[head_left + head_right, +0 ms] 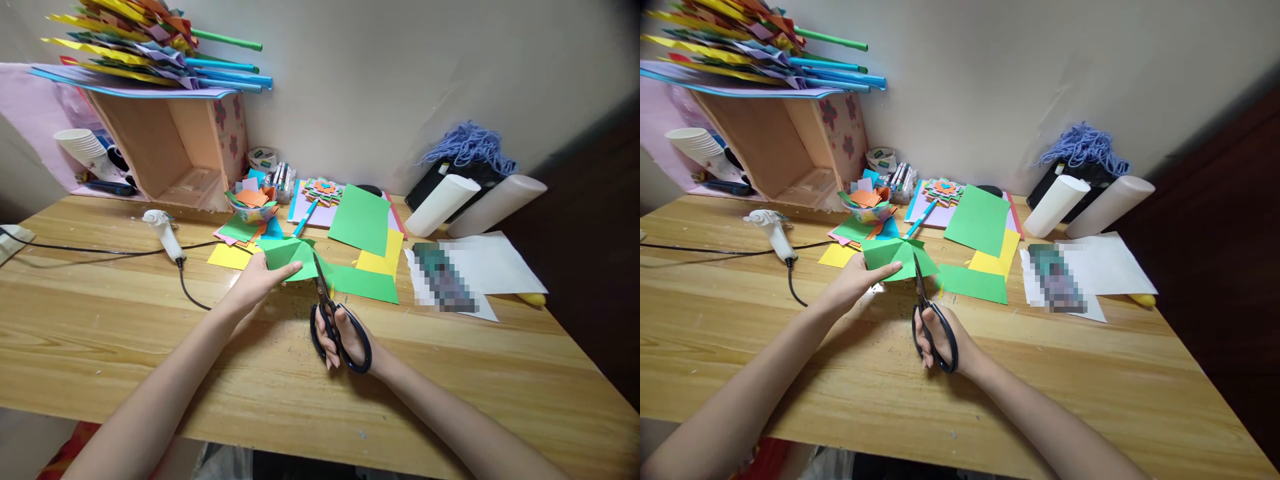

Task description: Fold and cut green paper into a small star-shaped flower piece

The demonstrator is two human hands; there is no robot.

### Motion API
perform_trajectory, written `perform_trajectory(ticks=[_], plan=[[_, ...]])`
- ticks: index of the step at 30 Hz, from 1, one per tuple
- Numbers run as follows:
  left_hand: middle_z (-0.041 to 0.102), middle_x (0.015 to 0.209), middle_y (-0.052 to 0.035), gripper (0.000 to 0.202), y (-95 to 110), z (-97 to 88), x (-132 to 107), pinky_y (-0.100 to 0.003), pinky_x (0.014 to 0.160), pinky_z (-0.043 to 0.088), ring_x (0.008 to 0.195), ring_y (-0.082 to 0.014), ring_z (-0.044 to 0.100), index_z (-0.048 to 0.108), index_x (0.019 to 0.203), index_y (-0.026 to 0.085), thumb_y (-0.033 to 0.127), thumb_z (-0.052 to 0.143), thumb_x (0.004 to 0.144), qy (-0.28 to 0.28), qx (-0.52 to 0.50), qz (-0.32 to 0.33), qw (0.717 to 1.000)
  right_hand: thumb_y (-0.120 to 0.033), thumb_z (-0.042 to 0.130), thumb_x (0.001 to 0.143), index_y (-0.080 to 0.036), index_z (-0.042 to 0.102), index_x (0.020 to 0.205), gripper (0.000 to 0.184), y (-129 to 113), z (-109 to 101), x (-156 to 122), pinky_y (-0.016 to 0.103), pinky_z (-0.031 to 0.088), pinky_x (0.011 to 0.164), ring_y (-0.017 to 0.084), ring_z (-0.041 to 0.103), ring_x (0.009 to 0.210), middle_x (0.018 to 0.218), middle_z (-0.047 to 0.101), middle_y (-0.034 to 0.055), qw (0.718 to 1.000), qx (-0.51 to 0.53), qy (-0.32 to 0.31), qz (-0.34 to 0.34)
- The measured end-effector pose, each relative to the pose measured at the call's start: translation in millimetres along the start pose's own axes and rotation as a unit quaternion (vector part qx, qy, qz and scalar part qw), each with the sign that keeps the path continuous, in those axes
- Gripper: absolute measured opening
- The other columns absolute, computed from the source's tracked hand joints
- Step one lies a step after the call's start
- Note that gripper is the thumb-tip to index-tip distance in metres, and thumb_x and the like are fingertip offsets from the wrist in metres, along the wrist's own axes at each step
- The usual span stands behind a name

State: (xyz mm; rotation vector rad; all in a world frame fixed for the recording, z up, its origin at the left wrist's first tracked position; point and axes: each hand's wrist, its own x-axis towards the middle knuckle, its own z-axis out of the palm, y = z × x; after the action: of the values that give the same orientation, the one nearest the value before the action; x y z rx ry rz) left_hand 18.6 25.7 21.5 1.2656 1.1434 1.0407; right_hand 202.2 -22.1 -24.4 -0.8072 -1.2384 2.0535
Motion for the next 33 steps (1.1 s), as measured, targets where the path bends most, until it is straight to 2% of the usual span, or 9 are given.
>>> perform_trajectory(ticks=[5, 11, 15, 19, 28, 33], plan=[[0.066, 0.096, -0.0078, 0.036, 1.6, 2.2, -1.1, -0.027, 0.072, 0.045, 0.085, -0.0196, 0.059, 0.063, 0.094, 0.015, 0.039, 0.067, 0.069, 0.012, -0.006, 0.004, 1.0, -0.077, 0.046, 0.062, -0.018, 0.042, 0.068, 0.059, -1.2, 0.5, 0.7, 0.016, 0.036, 0.026, 0.006, 0.042, 0.025, 0.038, 0.04, -0.0097, 0.999, -0.034, 0.027, -0.011], [0.065, 0.096, -0.0072, 0.04, 0.8, 6.6, -0.9, -0.025, 0.065, 0.044, 0.081, -0.0186, 0.059, 0.062, 0.099, 0.015, 0.04, 0.067, 0.069, 0.02, 0.0, -0.006, 1.0, -0.08, 0.044, 0.058, -0.017, 0.043, 0.069, 0.063, -6.3, 2.1, 0.4, 0.015, 0.036, 0.027, 0.006, 0.042, 0.026, 0.04, 0.042, -0.0094, 1.0, -0.009, 0.017, -0.019], [0.066, 0.091, -0.0066, 0.039, 1.6, 9.8, -1.7, -0.024, 0.061, 0.044, 0.077, -0.0179, 0.058, 0.063, 0.095, 0.015, 0.041, 0.068, 0.066, 0.022, 0.007, -0.02, 1.0, -0.08, 0.044, 0.056, -0.017, 0.043, 0.068, 0.064, -10.8, 2.7, 0.8, 0.016, 0.037, 0.028, 0.006, 0.043, 0.027, 0.039, 0.042, -0.009, 1.0, 0.002, 0.021, -0.017], [0.066, 0.093, -0.0064, 0.039, 2.9, 13.0, -2.7, -0.025, 0.065, 0.045, 0.081, -0.0189, 0.059, 0.063, 0.094, 0.015, 0.041, 0.069, 0.065, 0.029, 0.005, -0.026, 0.999, -0.081, 0.046, 0.054, -0.017, 0.043, 0.066, 0.065, -11.6, 0.7, 2.4, 0.016, 0.037, 0.026, 0.006, 0.041, 0.026, 0.037, 0.042, -0.0091, 1.0, 0.015, 0.018, -0.007], [0.067, 0.097, -0.0065, 0.044, 4.5, 15.9, -1.4, -0.029, 0.076, 0.046, 0.086, -0.021, 0.06, 0.064, 0.096, 0.016, 0.043, 0.071, 0.062, 0.027, -0.026, -0.025, 0.999, -0.078, 0.041, 0.063, -0.017, 0.043, 0.069, 0.062, -8.1, -5.6, 1.4, 0.015, 0.037, 0.027, 0.007, 0.044, 0.028, 0.041, 0.041, -0.0084, 0.998, -0.052, 0.024, -0.03], [0.067, 0.092, -0.006, 0.036, 5.1, 15.7, -2.3, -0.028, 0.07, 0.046, 0.084, -0.0209, 0.06, 0.064, 0.089, 0.016, 0.041, 0.07, 0.065, 0.029, -0.006, -0.026, 0.999, -0.076, 0.042, 0.065, -0.017, 0.043, 0.07, 0.059, -10.1, -4.7, 0.1, 0.016, 0.038, 0.027, 0.006, 0.043, 0.028, 0.042, 0.04, -0.0087, 0.997, -0.058, 0.027, -0.033]])
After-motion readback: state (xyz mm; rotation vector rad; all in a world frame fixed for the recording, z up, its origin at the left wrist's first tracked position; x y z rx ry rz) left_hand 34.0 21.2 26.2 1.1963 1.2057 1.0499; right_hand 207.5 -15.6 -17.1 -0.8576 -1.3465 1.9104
